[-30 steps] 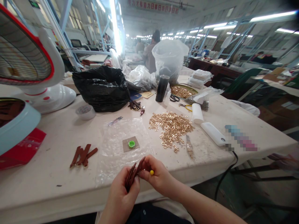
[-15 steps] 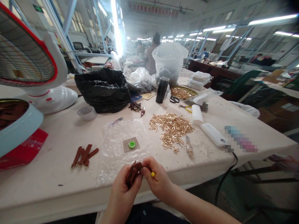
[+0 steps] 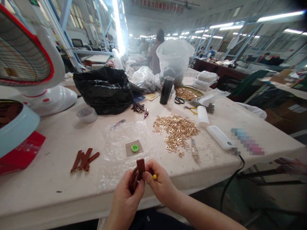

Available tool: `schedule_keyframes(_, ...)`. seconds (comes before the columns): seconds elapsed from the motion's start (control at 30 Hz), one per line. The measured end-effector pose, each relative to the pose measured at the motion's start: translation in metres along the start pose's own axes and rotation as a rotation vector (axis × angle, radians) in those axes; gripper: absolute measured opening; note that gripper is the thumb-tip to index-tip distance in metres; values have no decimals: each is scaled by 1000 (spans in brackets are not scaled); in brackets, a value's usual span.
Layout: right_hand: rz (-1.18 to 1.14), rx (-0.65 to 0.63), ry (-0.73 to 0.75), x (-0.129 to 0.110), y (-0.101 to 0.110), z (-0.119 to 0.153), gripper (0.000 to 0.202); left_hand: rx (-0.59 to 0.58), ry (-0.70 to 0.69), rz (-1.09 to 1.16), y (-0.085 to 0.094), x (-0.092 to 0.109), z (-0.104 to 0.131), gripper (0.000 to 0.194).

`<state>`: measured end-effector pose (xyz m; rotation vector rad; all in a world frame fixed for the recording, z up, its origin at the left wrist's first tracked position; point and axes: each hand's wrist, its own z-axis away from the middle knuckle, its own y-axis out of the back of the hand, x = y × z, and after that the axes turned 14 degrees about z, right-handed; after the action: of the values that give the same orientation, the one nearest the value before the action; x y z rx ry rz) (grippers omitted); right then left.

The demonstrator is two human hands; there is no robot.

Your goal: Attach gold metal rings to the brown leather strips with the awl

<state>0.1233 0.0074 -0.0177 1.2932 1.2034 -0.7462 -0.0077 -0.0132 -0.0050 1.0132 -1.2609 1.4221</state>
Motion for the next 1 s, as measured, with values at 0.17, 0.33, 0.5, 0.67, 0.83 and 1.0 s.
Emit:
schedule_keyframes(0.17, 289, -101, 197, -4, 18, -9, 8, -91, 30, -105, 4, 6, -1, 8)
schedule_keyframes(0.33, 177, -59, 124, -9, 10, -8, 14, 63, 47, 72, -3, 1, 0, 23)
schedule_keyframes(0.5, -217, -24, -89, -11, -4, -4, 28, 57, 79, 18, 1, -3, 2, 25)
schedule_keyframes(0.67, -167, -90, -18, -15, 7, -2, 27, 113, 157, 107, -6, 13, 8, 28)
schedule_keyframes(0.83, 191, -88, 210, -15, 17, -2, 17, 60, 226, 134, -10, 20, 12, 32)
schedule_keyframes(1.0, 154, -123, 156, -14, 10, -1, 15, 121, 208, 94, -5, 16, 16, 27)
